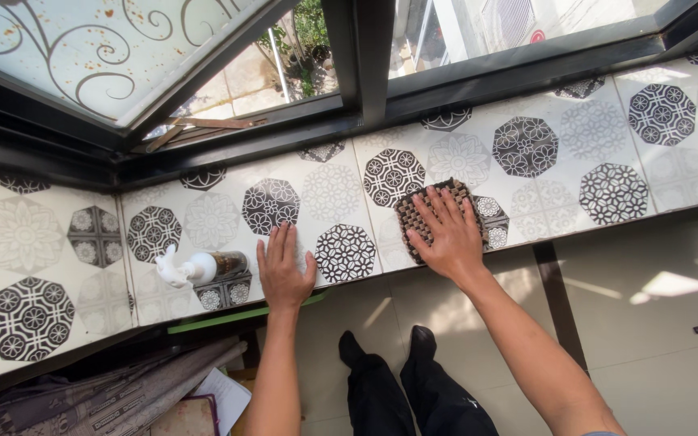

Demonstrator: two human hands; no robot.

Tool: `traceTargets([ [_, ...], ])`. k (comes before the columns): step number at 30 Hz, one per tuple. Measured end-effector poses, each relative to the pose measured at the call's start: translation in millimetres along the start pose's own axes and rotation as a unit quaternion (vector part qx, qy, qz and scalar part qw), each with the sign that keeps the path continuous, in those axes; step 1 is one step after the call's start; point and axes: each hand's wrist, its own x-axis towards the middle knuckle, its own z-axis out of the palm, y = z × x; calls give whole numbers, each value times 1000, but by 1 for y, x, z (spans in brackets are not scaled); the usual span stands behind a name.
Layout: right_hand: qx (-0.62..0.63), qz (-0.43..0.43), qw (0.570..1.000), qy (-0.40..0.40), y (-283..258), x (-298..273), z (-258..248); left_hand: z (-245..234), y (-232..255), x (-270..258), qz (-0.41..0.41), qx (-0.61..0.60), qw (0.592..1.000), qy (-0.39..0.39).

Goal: The person sprays a cleaning solution and wipes a window sill and frame with a cloth, then folds several patterned cloths on a table and places them onto the ledge.

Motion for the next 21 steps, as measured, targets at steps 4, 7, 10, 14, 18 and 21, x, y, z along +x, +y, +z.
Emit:
traceTargets([
  [4,-25,47,999,-9,19,43,7,2,1,0,-4,6,1000,4],
  [7,-32,74,996,-23,3,82,21,5,2,-2,-2,4,1000,3],
  [10,-26,45,998,-20,-37,90,35,6,-1,-2,4,8,1000,7],
  [14,10,-32,999,-14,-103,58,48,10,-4,-3,18,12,1000,19],
  [18,50,-62,997,2,-150,14,51,5,-5,-10,47,-21,996,71],
  [21,41,-66,997,12,-161,2,47,-5,-1,-21,66,-40,986,150],
])
